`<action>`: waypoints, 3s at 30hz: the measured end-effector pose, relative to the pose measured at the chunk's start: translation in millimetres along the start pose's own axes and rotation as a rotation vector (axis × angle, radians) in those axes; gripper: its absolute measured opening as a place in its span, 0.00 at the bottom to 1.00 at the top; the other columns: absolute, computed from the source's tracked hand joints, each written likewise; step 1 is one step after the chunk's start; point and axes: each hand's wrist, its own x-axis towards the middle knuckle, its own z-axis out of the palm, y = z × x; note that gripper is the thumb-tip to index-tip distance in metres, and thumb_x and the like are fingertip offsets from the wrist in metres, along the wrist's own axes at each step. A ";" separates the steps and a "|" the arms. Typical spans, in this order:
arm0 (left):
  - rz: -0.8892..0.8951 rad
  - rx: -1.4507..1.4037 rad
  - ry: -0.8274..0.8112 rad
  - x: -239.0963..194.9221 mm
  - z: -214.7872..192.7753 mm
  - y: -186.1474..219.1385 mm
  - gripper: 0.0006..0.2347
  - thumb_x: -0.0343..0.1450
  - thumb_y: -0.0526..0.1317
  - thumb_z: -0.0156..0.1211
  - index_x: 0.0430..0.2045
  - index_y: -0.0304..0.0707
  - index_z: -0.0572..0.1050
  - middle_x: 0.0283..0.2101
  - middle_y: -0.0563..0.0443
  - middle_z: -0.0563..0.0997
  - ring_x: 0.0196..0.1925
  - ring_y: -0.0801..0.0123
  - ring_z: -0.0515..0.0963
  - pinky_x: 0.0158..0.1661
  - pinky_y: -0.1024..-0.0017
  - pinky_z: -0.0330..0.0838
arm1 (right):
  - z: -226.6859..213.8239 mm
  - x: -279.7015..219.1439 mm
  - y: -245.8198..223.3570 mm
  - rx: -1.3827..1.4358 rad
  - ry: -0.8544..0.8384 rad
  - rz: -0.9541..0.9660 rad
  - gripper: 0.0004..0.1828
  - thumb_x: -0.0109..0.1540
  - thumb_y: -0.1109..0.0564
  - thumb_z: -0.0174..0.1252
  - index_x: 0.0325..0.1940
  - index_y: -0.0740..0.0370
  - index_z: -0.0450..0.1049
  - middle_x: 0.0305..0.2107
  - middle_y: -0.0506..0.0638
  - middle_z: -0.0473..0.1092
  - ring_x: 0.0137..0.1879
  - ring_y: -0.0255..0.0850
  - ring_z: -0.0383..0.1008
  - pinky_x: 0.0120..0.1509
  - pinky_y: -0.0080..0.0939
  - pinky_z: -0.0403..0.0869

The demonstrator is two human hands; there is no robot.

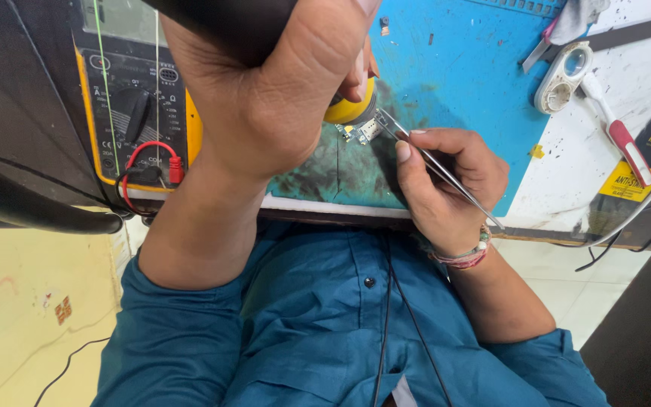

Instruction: The person uses a soldering iron and tweezers to work on a small circuit board placed on a blue mat. They apply a substance from a syringe, clean the board with a white stick, and repeatedly solder components while holding the board steady.

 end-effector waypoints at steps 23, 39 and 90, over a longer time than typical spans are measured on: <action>-0.013 0.064 -0.004 -4.4 5.1 -3.6 0.03 0.87 0.27 0.62 0.43 0.26 0.79 0.30 0.44 0.80 0.29 0.67 0.82 0.32 0.74 0.74 | -1.6 -0.9 0.6 -0.050 0.014 -0.018 0.07 0.69 0.65 0.68 0.47 0.66 0.75 0.34 0.50 0.78 0.33 0.28 0.73 0.38 0.26 0.70; 0.001 0.145 0.006 -2.5 9.7 -5.8 0.02 0.84 0.27 0.62 0.42 0.27 0.79 0.32 0.49 0.81 0.29 0.71 0.82 0.31 0.76 0.77 | -1.9 -0.8 1.4 -0.033 0.008 -0.019 0.07 0.69 0.65 0.67 0.48 0.66 0.75 0.34 0.50 0.78 0.33 0.28 0.73 0.38 0.26 0.71; 0.008 0.092 0.008 -3.1 10.6 -4.3 0.03 0.84 0.28 0.62 0.41 0.26 0.78 0.33 0.47 0.80 0.29 0.71 0.82 0.31 0.75 0.77 | -1.1 -1.9 3.3 0.004 0.033 -0.014 0.07 0.69 0.66 0.67 0.48 0.67 0.74 0.34 0.50 0.77 0.32 0.27 0.71 0.37 0.26 0.69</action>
